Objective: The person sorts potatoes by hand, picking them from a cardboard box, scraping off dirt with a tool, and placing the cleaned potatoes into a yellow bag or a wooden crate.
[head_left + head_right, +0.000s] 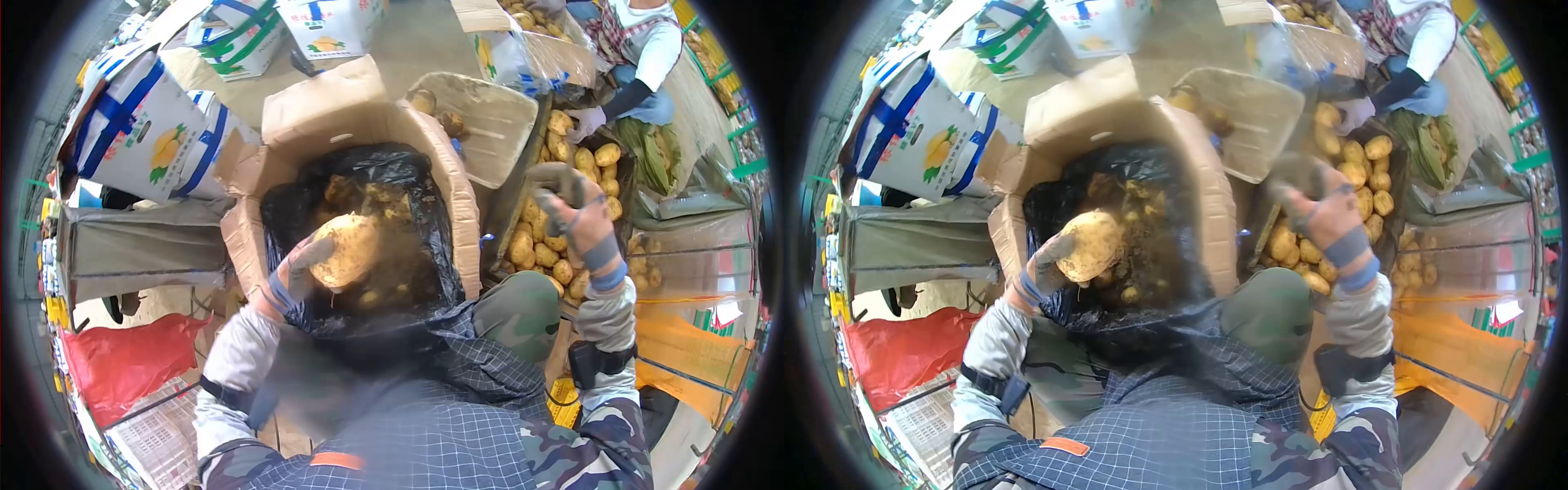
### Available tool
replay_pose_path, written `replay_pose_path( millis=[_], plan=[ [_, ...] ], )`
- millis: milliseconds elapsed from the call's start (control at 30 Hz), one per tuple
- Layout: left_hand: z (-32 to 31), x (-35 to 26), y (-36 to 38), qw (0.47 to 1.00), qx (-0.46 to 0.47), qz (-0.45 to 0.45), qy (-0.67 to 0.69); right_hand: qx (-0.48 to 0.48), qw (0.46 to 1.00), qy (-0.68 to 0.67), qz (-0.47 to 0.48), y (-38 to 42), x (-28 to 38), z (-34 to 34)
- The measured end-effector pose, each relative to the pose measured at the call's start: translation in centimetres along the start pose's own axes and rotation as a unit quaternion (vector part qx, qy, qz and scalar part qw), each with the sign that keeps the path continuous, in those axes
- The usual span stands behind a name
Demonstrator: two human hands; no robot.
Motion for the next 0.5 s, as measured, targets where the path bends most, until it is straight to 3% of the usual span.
replay_pose_path(
  millis=[100,133,167,233,267,367,400,500],
  plan=[
    [-0.7,0.2,2.2,0.995,0.071,-0.044,0.058,0.101,0.978,0.011,0.184,0.7,4.5,-8.7],
    [-0.5,1.0,2.4,0.987,0.095,-0.08,0.103,0.132,0.976,0.068,0.156,1.1,5.2,-11.4],
    [-0.9,1.2,3.1,0.986,0.028,-0.09,0.139,0.164,0.97,0.125,0.128,1.7,5.6,-13.9],
    [-3.0,1.2,4.0,0.964,-0.129,-0.104,0.206,0.106,0.953,0.214,0.187,3.4,5.0,-18.0],
    [-4.1,1.2,4.2,0.942,-0.219,-0.11,0.227,0.103,0.96,0.193,0.177,3.7,4.1,-19.5],
    [-3.5,1.0,4.4,0.948,-0.147,-0.1,0.265,0.115,0.983,0.097,0.106,3.9,1.5,-21.9],
    [-3.1,1.2,4.4,0.957,-0.151,-0.095,0.228,0.168,0.977,0.092,0.091,3.9,2.2,-22.3],
    [-1.9,1.9,3.7,0.973,-0.189,-0.109,0.071,0.187,0.978,0.045,0.077,3.0,0.2,-23.2]
  ],
)
Point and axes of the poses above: each hand's wrist, its own y-axis away from the middle knuckle, its own z-axis out of the back of the hand, x = y × z, the point moved 3 cm from there along -y, towards the middle knuckle, and after that the axes turned 9 degrees about -y, right-handed, at the moved point
